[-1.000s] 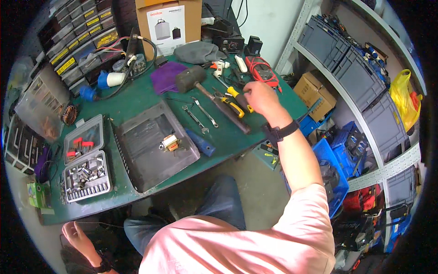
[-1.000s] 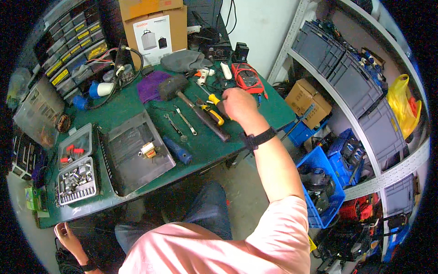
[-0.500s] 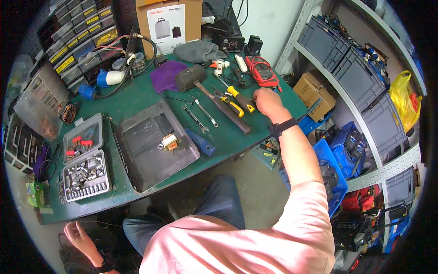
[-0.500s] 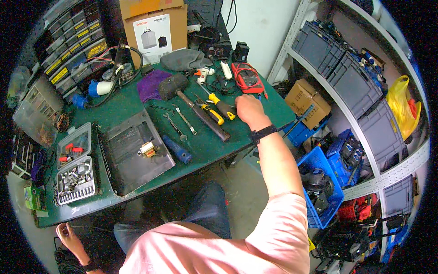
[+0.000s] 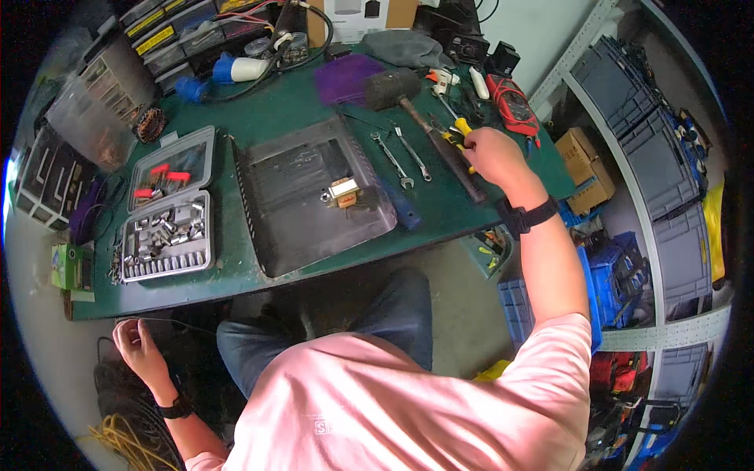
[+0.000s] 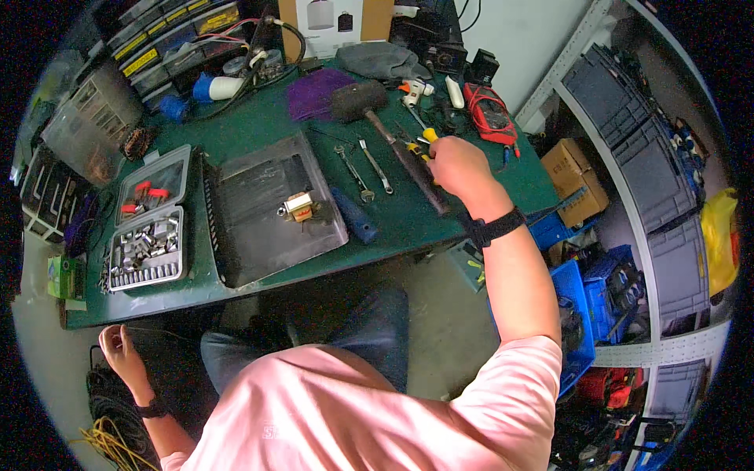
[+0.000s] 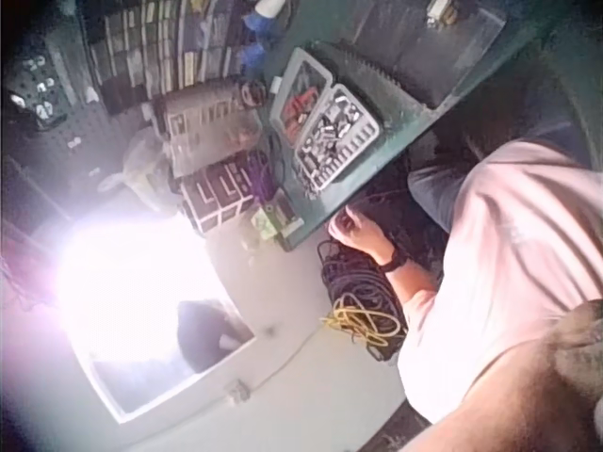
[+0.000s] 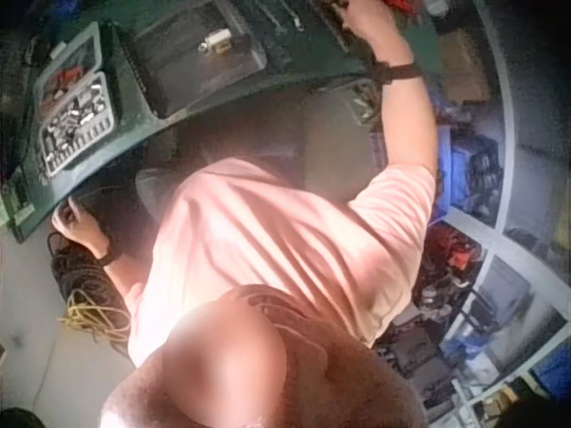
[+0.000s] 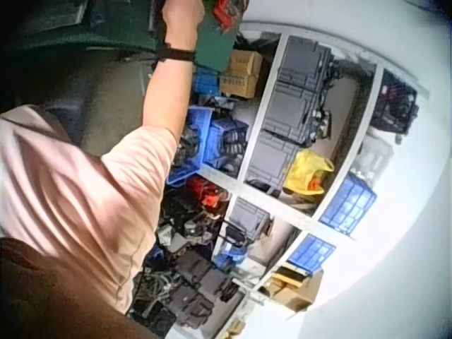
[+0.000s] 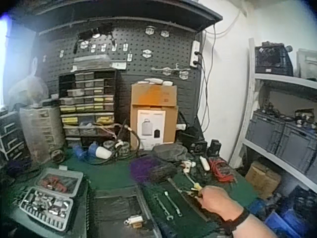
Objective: The person selects a socket from a tool kit and attaches it to a yellow-handled ratchet. They then use the ratchet to tighten a screw on a small electronic component mounted on a black plastic casing. The person handles the casing and the tool throughout the process.
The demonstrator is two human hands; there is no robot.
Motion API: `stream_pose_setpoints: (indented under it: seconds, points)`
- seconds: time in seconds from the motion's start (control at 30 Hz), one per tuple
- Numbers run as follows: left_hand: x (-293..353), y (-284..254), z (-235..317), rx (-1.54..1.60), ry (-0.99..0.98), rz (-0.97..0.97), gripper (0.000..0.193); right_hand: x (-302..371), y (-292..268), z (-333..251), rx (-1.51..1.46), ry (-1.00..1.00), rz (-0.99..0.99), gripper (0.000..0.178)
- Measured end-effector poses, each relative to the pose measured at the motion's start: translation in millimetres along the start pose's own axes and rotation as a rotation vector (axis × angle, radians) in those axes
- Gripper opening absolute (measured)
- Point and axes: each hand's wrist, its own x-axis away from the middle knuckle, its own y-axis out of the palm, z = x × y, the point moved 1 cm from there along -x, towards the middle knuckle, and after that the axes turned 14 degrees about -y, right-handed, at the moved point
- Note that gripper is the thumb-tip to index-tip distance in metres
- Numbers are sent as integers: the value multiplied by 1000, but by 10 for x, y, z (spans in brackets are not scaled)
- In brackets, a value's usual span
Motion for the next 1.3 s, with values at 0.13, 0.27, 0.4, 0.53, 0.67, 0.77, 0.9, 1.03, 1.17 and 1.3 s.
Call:
stream_pose_setpoints:
  seconds: [0.13, 0.27, 0.4, 0.53, 0.67, 0.77, 0.9, 1.03, 1.17, 1.3]
  points:
    - [38, -24, 25, -4, -26, 3, 11, -79, 16, 76, 41, 71, -138, 23]
    - [48, 9, -54, -41, 67, 16, 11, -150, 74, 236, 5, 114, -196, 29]
    - [39, 61, -151, 28, 12, -18, 11, -192, 66, 169, 27, 149, -270, 37]
    - [27, 97, -177, 51, 63, -14, 12, -210, 47, 89, 36, 218, -322, 41]
    - [54, 83, -43, 65, -27, -49, 13, -220, 88, 103, 59, 243, -272, 33]
    - [63, 71, -10, 8, 39, -18, 12, -213, 48, 33, 96, 208, -302, 35]
    - [64, 58, -29, 49, 68, -29, 11, -181, 44, -33, 93, 269, -285, 38]
    - [122, 4, 144, 50, 13, -28, 12, -167, 38, -49, 22, 336, -249, 42]
    - [89, -2, 246, 99, 9, -51, 11, -110, 179, 367, -124, 201, -66, 34]
    - [42, 10, 434, 235, -4, -207, 7, 138, -49, 262, -922, 403, 200, 34]
